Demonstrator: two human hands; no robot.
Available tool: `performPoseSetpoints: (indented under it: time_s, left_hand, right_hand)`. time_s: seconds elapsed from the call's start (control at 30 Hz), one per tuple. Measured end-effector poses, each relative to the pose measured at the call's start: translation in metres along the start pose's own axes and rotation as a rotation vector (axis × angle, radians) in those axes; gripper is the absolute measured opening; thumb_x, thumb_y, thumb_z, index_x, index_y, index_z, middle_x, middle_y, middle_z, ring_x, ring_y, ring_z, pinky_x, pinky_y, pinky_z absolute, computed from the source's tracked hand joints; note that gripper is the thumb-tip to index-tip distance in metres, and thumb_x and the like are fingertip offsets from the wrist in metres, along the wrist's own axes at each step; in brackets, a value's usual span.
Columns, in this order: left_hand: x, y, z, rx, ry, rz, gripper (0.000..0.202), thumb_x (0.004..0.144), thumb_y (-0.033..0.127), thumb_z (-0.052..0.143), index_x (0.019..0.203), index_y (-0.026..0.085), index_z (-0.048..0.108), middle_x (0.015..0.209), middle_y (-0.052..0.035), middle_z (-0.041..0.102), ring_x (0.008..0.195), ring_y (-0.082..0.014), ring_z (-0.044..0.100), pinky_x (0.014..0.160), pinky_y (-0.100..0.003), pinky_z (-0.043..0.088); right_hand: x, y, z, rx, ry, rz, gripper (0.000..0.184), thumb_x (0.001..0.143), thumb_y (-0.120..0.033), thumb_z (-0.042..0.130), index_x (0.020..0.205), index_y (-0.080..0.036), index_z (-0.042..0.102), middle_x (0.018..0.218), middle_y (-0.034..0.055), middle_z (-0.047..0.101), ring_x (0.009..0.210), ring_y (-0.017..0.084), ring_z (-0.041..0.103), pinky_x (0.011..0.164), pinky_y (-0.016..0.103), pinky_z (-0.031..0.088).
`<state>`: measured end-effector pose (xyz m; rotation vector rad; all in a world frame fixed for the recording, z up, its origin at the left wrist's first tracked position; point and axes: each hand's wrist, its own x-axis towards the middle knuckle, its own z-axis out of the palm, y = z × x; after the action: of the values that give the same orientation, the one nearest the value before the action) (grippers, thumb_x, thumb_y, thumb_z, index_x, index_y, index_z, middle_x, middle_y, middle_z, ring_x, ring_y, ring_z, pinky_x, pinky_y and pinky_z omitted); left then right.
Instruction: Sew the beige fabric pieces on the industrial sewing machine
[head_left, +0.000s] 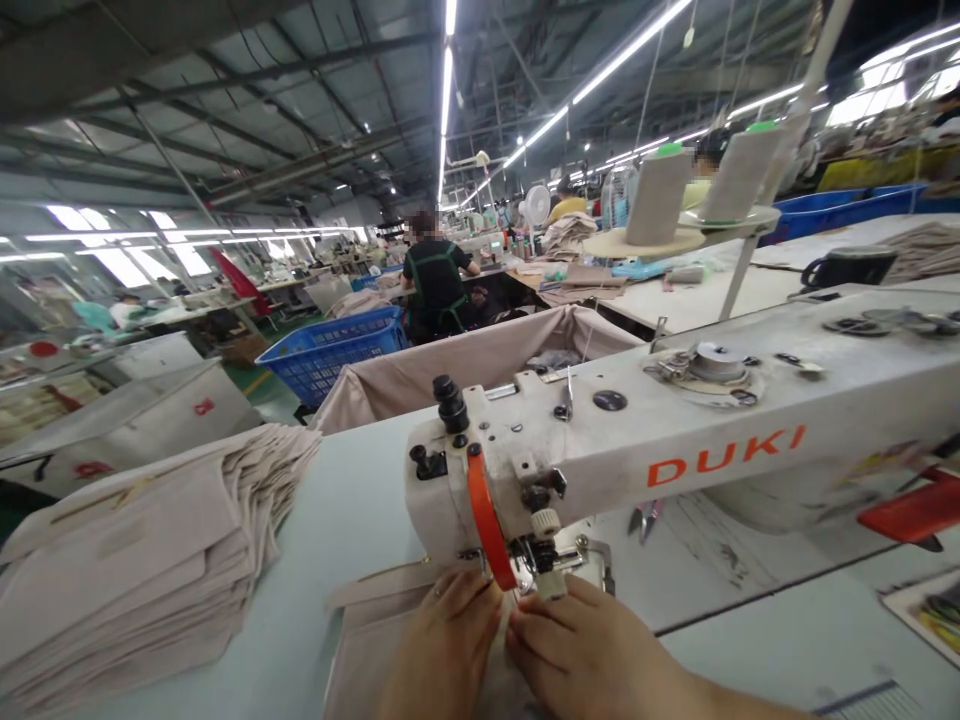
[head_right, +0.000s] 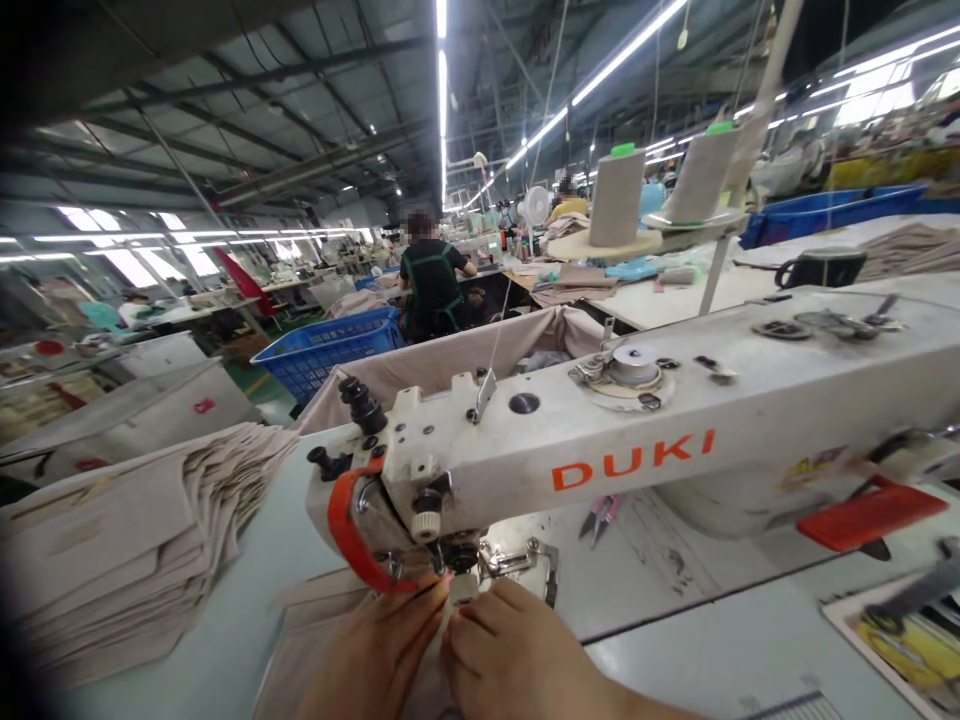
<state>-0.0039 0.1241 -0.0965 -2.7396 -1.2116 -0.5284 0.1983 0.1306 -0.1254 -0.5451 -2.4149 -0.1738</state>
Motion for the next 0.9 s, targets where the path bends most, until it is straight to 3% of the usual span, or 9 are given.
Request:
performPoseSetpoints:
  time_s: [0.1,0.27,0.47,0.67,0.9]
  left_hand:
    - [-0.002,-0.002,0.000,0.037,0.027,0.015,0.032,0.092,0.007,0.045,0.112,0.018,0.067,0.111,-0.0064,0.076,0.103,-0.0204,0.071,0.093,-0.032,0.061]
    - [-0.001,-0.003,-0.004,0.107,-0.009,0.049,0.036,0.090,0.003,0.043,0.108,0.020,0.070,0.109,-0.0043,0.077,0.102,-0.0186,0.072,0.094,-0.031,0.060]
    - [0.003,-0.008,-0.009,-0.009,-0.057,-0.002,0.039,0.089,0.003,0.045,0.112,0.022,0.070,0.111,-0.0043,0.077,0.099,-0.0188,0.073,0.088,-0.031,0.062]
    - [0.002,-0.009,-0.011,-0.064,-0.089,-0.074,0.035,0.089,0.007,0.053,0.114,0.023,0.070,0.116,-0.0046,0.075,0.104,-0.0206,0.072,0.094,-0.036,0.060]
    - [0.005,-0.011,-0.011,-0.091,-0.088,-0.122,0.031,0.089,0.011,0.058,0.115,0.023,0.071,0.113,-0.0048,0.076,0.099,-0.0217,0.073,0.092,-0.038,0.061]
  right_hand:
    - [-0.001,0.001,0.007,-0.045,0.043,0.004,0.009,0.094,-0.014,0.062,0.087,-0.015,0.067,0.087,0.0015,0.072,0.081,0.019,0.062,0.075,0.034,0.047]
    - [-0.004,-0.003,0.011,-0.087,-0.002,0.036,0.006,0.090,-0.021,0.070,0.089,-0.015,0.068,0.094,0.0015,0.072,0.082,0.019,0.061,0.069,0.034,0.046]
    - [0.000,-0.006,0.008,-0.111,-0.029,0.037,0.007,0.090,-0.022,0.071,0.088,-0.016,0.069,0.096,0.0021,0.073,0.081,0.020,0.060,0.065,0.033,0.045]
    - [0.003,-0.007,0.003,-0.092,-0.038,0.016,0.012,0.085,-0.025,0.077,0.086,-0.016,0.070,0.099,0.0028,0.073,0.083,0.020,0.060,0.064,0.033,0.047]
    - [0.005,-0.005,-0.005,-0.073,-0.167,0.020,0.012,0.090,-0.027,0.071,0.091,-0.015,0.069,0.107,0.0056,0.072,0.088,0.021,0.061,0.070,0.033,0.048]
